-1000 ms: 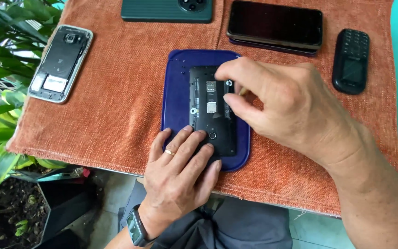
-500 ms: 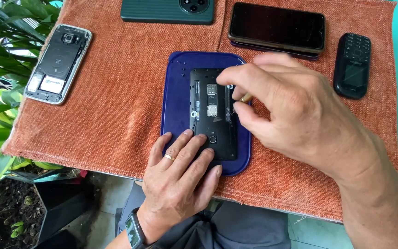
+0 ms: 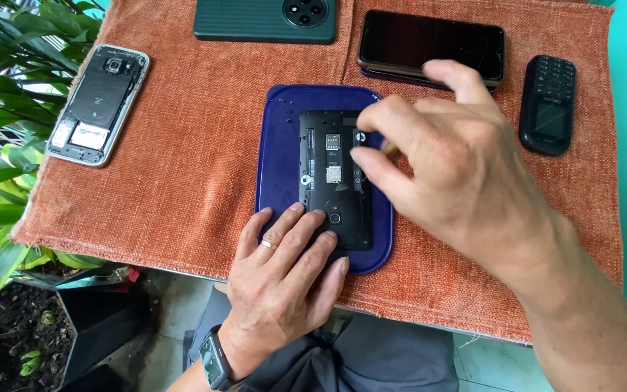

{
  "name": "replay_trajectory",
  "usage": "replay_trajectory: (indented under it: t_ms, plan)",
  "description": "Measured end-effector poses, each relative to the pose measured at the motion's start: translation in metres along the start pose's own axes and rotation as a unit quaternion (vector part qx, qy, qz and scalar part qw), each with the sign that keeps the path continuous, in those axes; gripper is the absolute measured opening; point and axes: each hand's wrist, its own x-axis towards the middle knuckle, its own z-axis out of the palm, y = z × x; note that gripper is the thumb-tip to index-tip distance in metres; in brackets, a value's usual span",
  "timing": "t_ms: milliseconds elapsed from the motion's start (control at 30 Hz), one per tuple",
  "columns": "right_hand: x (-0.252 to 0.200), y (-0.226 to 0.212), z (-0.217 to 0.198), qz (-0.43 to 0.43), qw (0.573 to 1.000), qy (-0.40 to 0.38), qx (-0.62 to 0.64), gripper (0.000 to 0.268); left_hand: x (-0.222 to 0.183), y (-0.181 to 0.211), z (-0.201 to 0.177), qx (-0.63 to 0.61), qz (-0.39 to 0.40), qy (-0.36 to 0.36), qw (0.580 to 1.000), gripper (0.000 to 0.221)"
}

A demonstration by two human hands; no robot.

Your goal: A person uses a precision screwdriver to remove screws and disassemble the internal frame of a black smartphone on a repair bench.

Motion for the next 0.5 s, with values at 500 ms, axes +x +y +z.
replay_trajectory:
  t_ms: [500]
  plan:
    - [0.004,-0.006,-0.004,0.023,0.994,-0.041,0.102,0.033,-0.001,-0.001,0.001,-0.001,0.001,-0.002,1.000,0.019]
